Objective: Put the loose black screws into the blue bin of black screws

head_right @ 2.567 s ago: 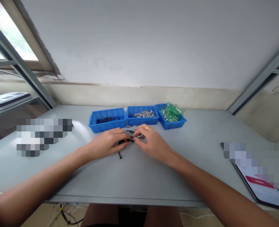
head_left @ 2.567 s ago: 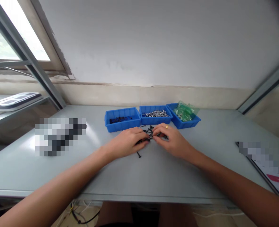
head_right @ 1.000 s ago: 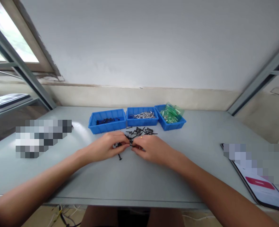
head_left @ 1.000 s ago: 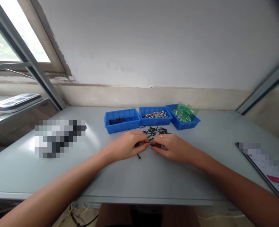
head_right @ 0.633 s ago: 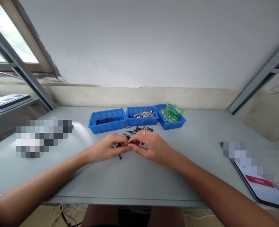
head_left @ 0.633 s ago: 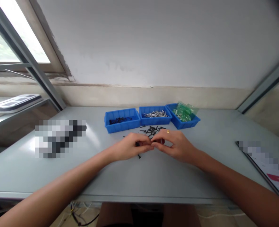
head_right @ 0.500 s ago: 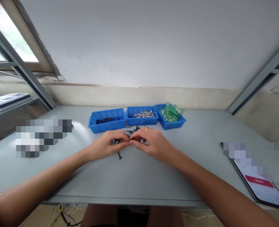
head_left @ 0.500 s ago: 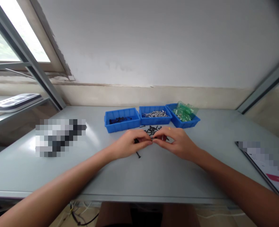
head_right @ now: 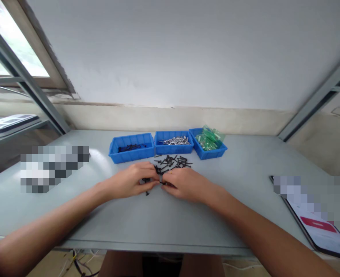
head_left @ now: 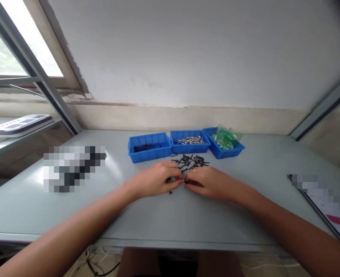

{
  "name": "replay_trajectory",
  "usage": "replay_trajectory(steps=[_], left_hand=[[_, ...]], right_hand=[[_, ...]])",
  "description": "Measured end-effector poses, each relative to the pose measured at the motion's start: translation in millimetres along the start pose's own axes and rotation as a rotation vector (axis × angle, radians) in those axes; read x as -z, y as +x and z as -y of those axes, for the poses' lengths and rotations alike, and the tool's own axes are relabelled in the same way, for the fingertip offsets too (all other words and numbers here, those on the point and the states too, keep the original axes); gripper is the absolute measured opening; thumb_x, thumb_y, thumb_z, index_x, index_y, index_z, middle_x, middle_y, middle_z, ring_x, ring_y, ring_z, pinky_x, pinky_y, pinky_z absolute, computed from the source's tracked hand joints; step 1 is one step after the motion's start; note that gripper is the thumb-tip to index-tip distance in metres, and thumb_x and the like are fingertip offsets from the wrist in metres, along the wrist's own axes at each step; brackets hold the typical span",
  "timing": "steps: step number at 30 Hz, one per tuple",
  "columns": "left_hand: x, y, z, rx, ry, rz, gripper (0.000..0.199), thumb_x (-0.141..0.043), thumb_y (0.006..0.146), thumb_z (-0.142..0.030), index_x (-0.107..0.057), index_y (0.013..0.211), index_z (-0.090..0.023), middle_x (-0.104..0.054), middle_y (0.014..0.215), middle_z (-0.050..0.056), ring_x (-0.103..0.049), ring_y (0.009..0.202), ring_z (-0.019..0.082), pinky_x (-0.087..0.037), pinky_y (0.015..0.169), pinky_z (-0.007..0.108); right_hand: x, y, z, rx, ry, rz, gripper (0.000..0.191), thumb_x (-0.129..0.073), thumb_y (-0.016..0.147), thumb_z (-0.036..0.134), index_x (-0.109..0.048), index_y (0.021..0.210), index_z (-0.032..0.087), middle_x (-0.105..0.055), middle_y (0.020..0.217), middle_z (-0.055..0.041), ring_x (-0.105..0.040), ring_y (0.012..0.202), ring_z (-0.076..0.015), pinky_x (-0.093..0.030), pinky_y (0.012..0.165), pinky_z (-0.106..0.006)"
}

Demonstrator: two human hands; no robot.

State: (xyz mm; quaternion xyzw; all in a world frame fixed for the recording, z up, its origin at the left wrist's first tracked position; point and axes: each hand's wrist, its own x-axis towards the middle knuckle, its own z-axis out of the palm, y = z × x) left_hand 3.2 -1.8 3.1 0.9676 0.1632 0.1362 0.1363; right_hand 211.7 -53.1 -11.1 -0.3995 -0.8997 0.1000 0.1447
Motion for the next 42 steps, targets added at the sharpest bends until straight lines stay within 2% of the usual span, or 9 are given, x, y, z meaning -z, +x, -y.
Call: replay_trajectory(steps=[6,12,18,20,23,26,33,36,42], left_hand=[[3.8,-0.1,-0.4,0.008,-0.112,0.053,0.016,-0.049,0.089,-0.022,-0.064,0.092,-0.017,-0.061,0.086,0.005,-0.057,0.084,0.016,-0.046,0.075,0.027],[1.9,0.8,-4.7,0.012,-0.150,0.011,0.015,-0.051,0.088,-0.023,-0.063,0.083,-0.016,-0.059,0.080,0.003,-0.056,0.079,0.014,-0.045,0.072,0.025],[17.3,-3.3,14.8,0.127,0.144,-0.324,0.017,-0.047,0.089,-0.025,-0.062,0.089,-0.017,-0.061,0.086,0.005,-0.055,0.083,0.016,-0.044,0.076,0.029],[26.7,-6.8,29.4,0.247,0.323,-0.431,0.019,-0.047,0.089,-0.028,-0.063,0.089,-0.017,-0.062,0.086,0.006,-0.055,0.084,0.019,-0.043,0.078,0.032],[36.6,-11.7,48.8,0.449,0.541,-0.486,0.025,-0.047,0.088,-0.032,-0.064,0.096,-0.016,-0.062,0.087,0.008,-0.054,0.088,0.024,-0.043,0.081,0.037],[35.0,-11.8,51.6,0.435,0.556,-0.470,0.029,-0.046,0.089,-0.032,-0.061,0.106,-0.014,-0.060,0.094,0.009,-0.053,0.093,0.024,-0.043,0.084,0.037],[7.0,1.1,15.6,0.109,0.293,-0.240,0.024,-0.045,0.091,-0.027,-0.061,0.106,-0.017,-0.060,0.095,0.006,-0.054,0.091,0.019,-0.042,0.087,0.035],[-0.7,1.9,11.0,0.110,0.230,-0.168,0.023,-0.046,0.090,-0.027,-0.061,0.103,-0.017,-0.061,0.093,0.006,-0.055,0.089,0.019,-0.043,0.084,0.035],[-7.1,2.1,8.8,0.107,0.165,-0.155,0.024,-0.047,0.091,-0.031,-0.060,0.106,-0.018,-0.061,0.090,0.005,-0.055,0.087,0.019,-0.044,0.078,0.032]], right_hand=[[10.5,-3.7,5.2,-0.005,0.029,-0.104,0.012,-0.051,0.086,0.023,-0.063,0.086,0.020,-0.064,0.078,-0.0022,-0.059,0.072,-0.0158,-0.042,0.066,-0.027],[8.0,-4.5,10.7,0.029,0.184,-0.231,0.013,-0.054,0.085,0.027,-0.061,0.095,0.022,-0.065,0.080,0.0002,-0.060,0.074,-0.0132,-0.045,0.069,-0.025],[11.4,-2.6,2.1,-0.114,0.179,-0.381,0.026,-0.052,0.087,0.033,-0.054,0.111,0.022,-0.065,0.082,-0.0010,-0.060,0.073,-0.0143,-0.047,0.065,-0.025],[11.0,-2.2,-2.3,-0.136,0.100,-0.357,0.024,-0.050,0.088,0.030,-0.055,0.110,0.021,-0.065,0.084,-0.0022,-0.060,0.078,-0.0163,-0.048,0.069,-0.028],[3.3,-1.5,-10.4,-0.137,-0.036,-0.244,0.022,-0.048,0.089,0.027,-0.058,0.107,0.020,-0.064,0.095,-0.0060,-0.058,0.090,-0.0202,-0.047,0.077,-0.034],[-10.2,0.5,-18.9,-0.134,-0.117,-0.166,0.023,-0.047,0.089,0.026,-0.061,0.107,0.020,-0.060,0.101,-0.0081,-0.056,0.094,-0.0217,-0.047,0.079,-0.037],[-21.8,7.0,-25.6,-0.097,-0.200,-0.199,0.020,-0.044,0.090,0.018,-0.064,0.090,0.016,-0.060,0.092,-0.0085,-0.054,0.089,-0.0206,-0.046,0.082,-0.035],[-16.7,6.5,-23.5,-0.132,-0.213,-0.195,0.018,-0.044,0.090,0.017,-0.062,0.088,0.015,-0.062,0.087,-0.0080,-0.055,0.086,-0.0206,-0.046,0.080,-0.035],[-5.6,2.6,-9.8,-0.130,-0.161,-0.263,0.015,-0.045,0.089,0.020,-0.060,0.091,0.016,-0.064,0.085,-0.0066,-0.058,0.084,-0.0209,-0.046,0.074,-0.034]])
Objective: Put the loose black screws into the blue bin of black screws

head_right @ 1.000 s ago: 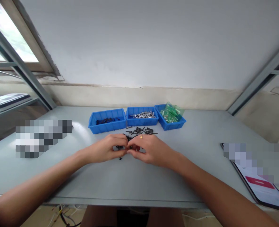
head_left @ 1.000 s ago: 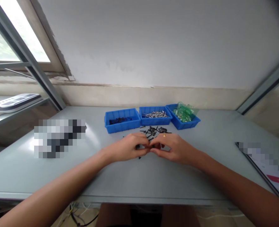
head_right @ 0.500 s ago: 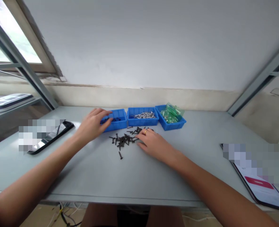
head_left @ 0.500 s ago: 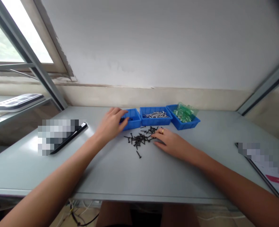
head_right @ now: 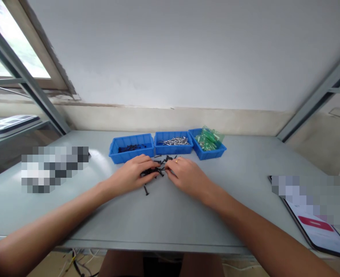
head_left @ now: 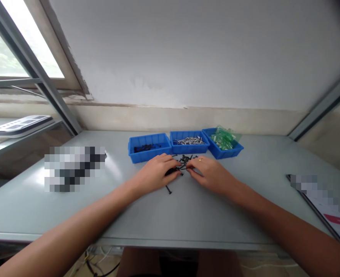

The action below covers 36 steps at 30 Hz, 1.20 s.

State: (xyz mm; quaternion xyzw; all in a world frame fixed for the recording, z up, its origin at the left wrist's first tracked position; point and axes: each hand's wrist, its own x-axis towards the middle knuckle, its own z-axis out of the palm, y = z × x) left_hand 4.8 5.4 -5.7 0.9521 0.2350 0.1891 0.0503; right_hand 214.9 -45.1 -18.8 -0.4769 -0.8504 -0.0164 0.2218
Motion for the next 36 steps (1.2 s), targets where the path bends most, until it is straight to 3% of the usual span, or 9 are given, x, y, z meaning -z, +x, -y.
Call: replay_trajectory(steps=[7,13,19,26,31,36], left_hand=[[2.1,0.6,-5.0,-0.055,-0.105,0.041,0.019,-0.046,0.091,-0.024,-0.063,0.091,-0.017,-0.060,0.085,0.004,-0.054,0.083,0.016,-0.044,0.074,0.028],[1.5,0.7,-7.2,-0.075,-0.200,0.042,0.017,-0.048,0.090,-0.025,-0.060,0.083,-0.016,-0.057,0.079,0.003,-0.054,0.078,0.014,-0.044,0.071,0.026],[3.0,1.1,-6.6,-0.044,-0.227,0.032,0.016,-0.048,0.090,-0.023,-0.062,0.084,-0.016,-0.059,0.081,0.003,-0.055,0.079,0.014,-0.045,0.071,0.026],[7.5,0.2,-6.0,0.027,-0.196,0.018,0.017,-0.049,0.089,-0.024,-0.065,0.091,-0.018,-0.061,0.086,0.004,-0.056,0.084,0.015,-0.046,0.074,0.027],[8.8,-1.6,-7.3,-0.021,-0.156,0.058,0.021,-0.046,0.091,-0.025,-0.065,0.094,-0.018,-0.061,0.086,0.004,-0.056,0.083,0.015,-0.046,0.074,0.028],[7.5,-2.0,-7.1,-0.050,-0.140,0.058,0.021,-0.045,0.092,-0.026,-0.065,0.094,-0.018,-0.061,0.085,0.004,-0.056,0.081,0.015,-0.046,0.073,0.028]], right_hand=[[6.7,-1.9,10.9,0.128,0.128,-0.069,0.011,-0.049,0.088,0.019,-0.060,0.090,0.018,-0.065,0.084,-0.0043,-0.058,0.082,-0.0179,-0.045,0.075,-0.031],[9.1,-3.5,14.0,0.116,0.262,-0.154,0.009,-0.053,0.087,0.023,-0.059,0.093,0.019,-0.063,0.080,-0.0012,-0.059,0.078,-0.0144,-0.045,0.071,-0.026],[8.3,-2.6,9.1,0.138,0.227,-0.160,0.013,-0.051,0.088,0.025,-0.059,0.096,0.019,-0.064,0.083,-0.0032,-0.059,0.081,-0.0162,-0.046,0.073,-0.028],[7.7,-1.4,3.8,0.015,0.177,-0.038,0.010,-0.052,0.086,0.025,-0.060,0.091,0.020,-0.064,0.081,-0.0028,-0.059,0.079,-0.0169,-0.045,0.070,-0.029],[8.1,0.1,8.7,0.030,0.158,0.155,0.011,-0.049,0.087,0.023,-0.059,0.084,0.019,-0.065,0.081,-0.0029,-0.060,0.075,-0.0162,-0.044,0.068,-0.028],[11.4,0.3,12.1,0.012,0.158,0.209,0.011,-0.049,0.086,0.022,-0.059,0.082,0.019,-0.066,0.080,-0.0027,-0.059,0.073,-0.0157,-0.042,0.065,-0.027]])
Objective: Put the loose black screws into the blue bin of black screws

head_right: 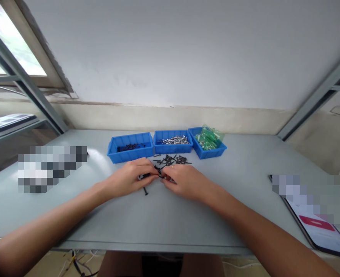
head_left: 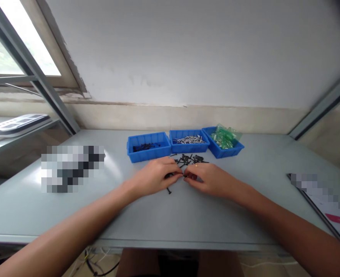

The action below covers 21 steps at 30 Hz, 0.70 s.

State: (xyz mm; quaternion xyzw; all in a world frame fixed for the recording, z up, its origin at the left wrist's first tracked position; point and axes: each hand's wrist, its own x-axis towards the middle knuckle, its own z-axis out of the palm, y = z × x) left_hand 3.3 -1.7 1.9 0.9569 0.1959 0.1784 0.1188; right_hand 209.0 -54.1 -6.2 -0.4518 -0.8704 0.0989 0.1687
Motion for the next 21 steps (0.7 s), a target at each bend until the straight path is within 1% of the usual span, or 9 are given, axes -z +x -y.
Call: replay_trajectory(steps=[2,5,7,10,12,15,21], left_hand=[[0.8,0.5,0.3,0.011,-0.008,-0.002,0.020,-0.045,0.091,-0.025,-0.064,0.094,-0.018,-0.061,0.086,0.004,-0.056,0.082,0.015,-0.045,0.073,0.027],[2.9,1.6,0.0,0.031,-0.026,0.012,0.019,-0.046,0.091,-0.023,-0.064,0.093,-0.018,-0.061,0.086,0.004,-0.056,0.083,0.015,-0.045,0.074,0.027],[3.4,2.1,-0.7,0.010,-0.041,0.048,0.019,-0.046,0.091,-0.024,-0.065,0.091,-0.018,-0.061,0.085,0.003,-0.056,0.082,0.015,-0.045,0.074,0.027],[2.1,2.1,-2.1,-0.022,-0.069,0.083,0.018,-0.048,0.090,-0.023,-0.064,0.084,-0.017,-0.059,0.080,0.003,-0.056,0.077,0.014,-0.045,0.070,0.026],[0.8,1.9,-2.7,-0.021,-0.089,0.082,0.017,-0.049,0.088,-0.023,-0.063,0.081,-0.016,-0.058,0.078,0.003,-0.055,0.076,0.014,-0.045,0.069,0.025],[0.1,1.7,-2.9,-0.022,-0.094,0.060,0.016,-0.050,0.088,-0.024,-0.062,0.083,-0.016,-0.058,0.078,0.003,-0.055,0.077,0.014,-0.045,0.069,0.026],[1.8,0.6,-2.9,-0.020,-0.075,-0.015,0.018,-0.046,0.090,-0.024,-0.062,0.086,-0.016,-0.059,0.082,0.004,-0.055,0.079,0.014,-0.046,0.071,0.027]], right_hand=[[2.2,-0.6,0.0,-0.018,0.041,-0.026,0.010,-0.050,0.086,0.023,-0.059,0.083,0.019,-0.065,0.078,-0.0013,-0.059,0.071,-0.0147,-0.042,0.064,-0.026],[5.5,-1.8,0.8,-0.030,0.159,-0.118,0.007,-0.053,0.085,0.024,-0.059,0.085,0.020,-0.064,0.076,0.0014,-0.058,0.069,-0.0121,-0.042,0.064,-0.024],[6.4,-2.6,2.7,-0.017,0.218,-0.167,0.006,-0.054,0.084,0.024,-0.059,0.086,0.021,-0.064,0.076,0.0023,-0.058,0.067,-0.0110,-0.042,0.064,-0.023],[5.1,-3.7,6.1,0.017,0.262,-0.190,0.007,-0.055,0.084,0.024,-0.059,0.088,0.021,-0.065,0.078,0.0020,-0.058,0.068,-0.0105,-0.043,0.065,-0.023],[3.4,-4.2,7.1,0.043,0.278,-0.185,0.008,-0.055,0.084,0.025,-0.060,0.090,0.021,-0.065,0.081,0.0014,-0.058,0.070,-0.0109,-0.044,0.066,-0.023],[2.0,-4.5,5.9,0.072,0.272,-0.179,0.011,-0.058,0.083,0.028,-0.060,0.092,0.022,-0.065,0.082,0.0008,-0.059,0.072,-0.0118,-0.045,0.066,-0.023],[3.8,-4.7,-0.6,0.070,0.175,-0.260,0.008,-0.055,0.085,0.026,-0.059,0.091,0.022,-0.063,0.079,0.0005,-0.058,0.070,-0.0120,-0.044,0.064,-0.023]])
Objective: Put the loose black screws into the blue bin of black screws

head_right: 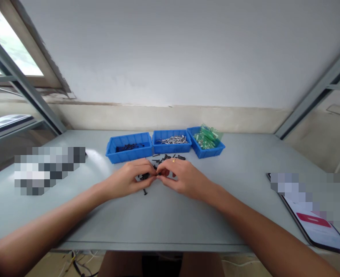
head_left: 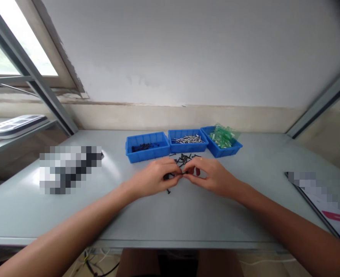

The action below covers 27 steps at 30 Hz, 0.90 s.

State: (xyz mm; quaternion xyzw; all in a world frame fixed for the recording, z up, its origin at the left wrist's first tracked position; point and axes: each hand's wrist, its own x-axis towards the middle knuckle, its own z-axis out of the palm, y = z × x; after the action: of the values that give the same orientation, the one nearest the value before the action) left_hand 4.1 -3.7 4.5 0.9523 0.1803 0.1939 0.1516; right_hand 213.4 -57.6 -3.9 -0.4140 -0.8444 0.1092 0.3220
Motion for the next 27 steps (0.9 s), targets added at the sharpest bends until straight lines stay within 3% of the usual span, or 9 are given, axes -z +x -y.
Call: replay_trajectory(steps=[5,11,15,19,23,27], left_hand=[[4.2,-1.4,2.0,0.010,0.068,-0.055,0.020,-0.044,0.090,-0.024,-0.063,0.090,-0.017,-0.060,0.085,0.005,-0.056,0.081,0.015,-0.046,0.073,0.028],[4.7,-1.2,1.2,-0.023,0.076,0.061,0.018,-0.045,0.089,-0.022,-0.063,0.090,-0.016,-0.060,0.083,0.004,-0.056,0.079,0.015,-0.045,0.070,0.026],[6.1,-1.4,1.9,-0.028,0.089,0.080,0.017,-0.046,0.089,-0.022,-0.062,0.090,-0.017,-0.060,0.084,0.004,-0.056,0.080,0.015,-0.045,0.072,0.025],[22.5,-2.5,15.5,0.063,0.196,-0.121,0.020,-0.043,0.090,-0.026,-0.062,0.090,-0.018,-0.061,0.085,0.004,-0.056,0.083,0.016,-0.044,0.075,0.027],[42.2,-6.2,43.5,0.346,0.407,-0.409,0.021,-0.045,0.088,-0.030,-0.063,0.089,-0.018,-0.062,0.086,0.004,-0.056,0.083,0.019,-0.044,0.075,0.031],[41.6,-8.8,61.8,0.461,0.564,-0.416,0.026,-0.047,0.087,-0.032,-0.062,0.100,-0.016,-0.061,0.092,0.009,-0.053,0.094,0.026,-0.043,0.083,0.038]], right_hand=[[-2.6,1.4,-4.4,-0.025,-0.105,0.072,0.010,-0.053,0.086,0.027,-0.059,0.089,0.020,-0.064,0.079,-0.0016,-0.059,0.075,-0.0149,-0.044,0.066,-0.026],[-8.2,2.6,-2.1,0.004,-0.195,0.281,0.015,-0.048,0.088,0.023,-0.059,0.079,0.019,-0.065,0.079,-0.0030,-0.059,0.073,-0.0159,-0.042,0.066,-0.027],[-4.6,2.2,-4.0,-0.011,-0.209,0.283,0.014,-0.049,0.088,0.028,-0.060,0.084,0.020,-0.065,0.080,-0.0021,-0.059,0.073,-0.0159,-0.042,0.065,-0.027],[-1.8,1.2,-9.9,-0.126,-0.216,0.205,0.023,-0.052,0.087,0.035,-0.059,0.104,0.021,-0.066,0.083,-0.0022,-0.060,0.076,-0.0177,-0.043,0.066,-0.029],[-6.7,-0.3,-13.0,-0.152,-0.241,0.214,0.018,-0.052,0.087,0.034,-0.061,0.095,0.021,-0.066,0.084,-0.0031,-0.060,0.077,-0.0183,-0.044,0.067,-0.029],[-17.9,-1.6,-12.9,-0.156,-0.292,0.183,0.020,-0.051,0.087,0.036,-0.061,0.096,0.020,-0.064,0.088,-0.0047,-0.059,0.085,-0.0202,-0.045,0.073,-0.032]])
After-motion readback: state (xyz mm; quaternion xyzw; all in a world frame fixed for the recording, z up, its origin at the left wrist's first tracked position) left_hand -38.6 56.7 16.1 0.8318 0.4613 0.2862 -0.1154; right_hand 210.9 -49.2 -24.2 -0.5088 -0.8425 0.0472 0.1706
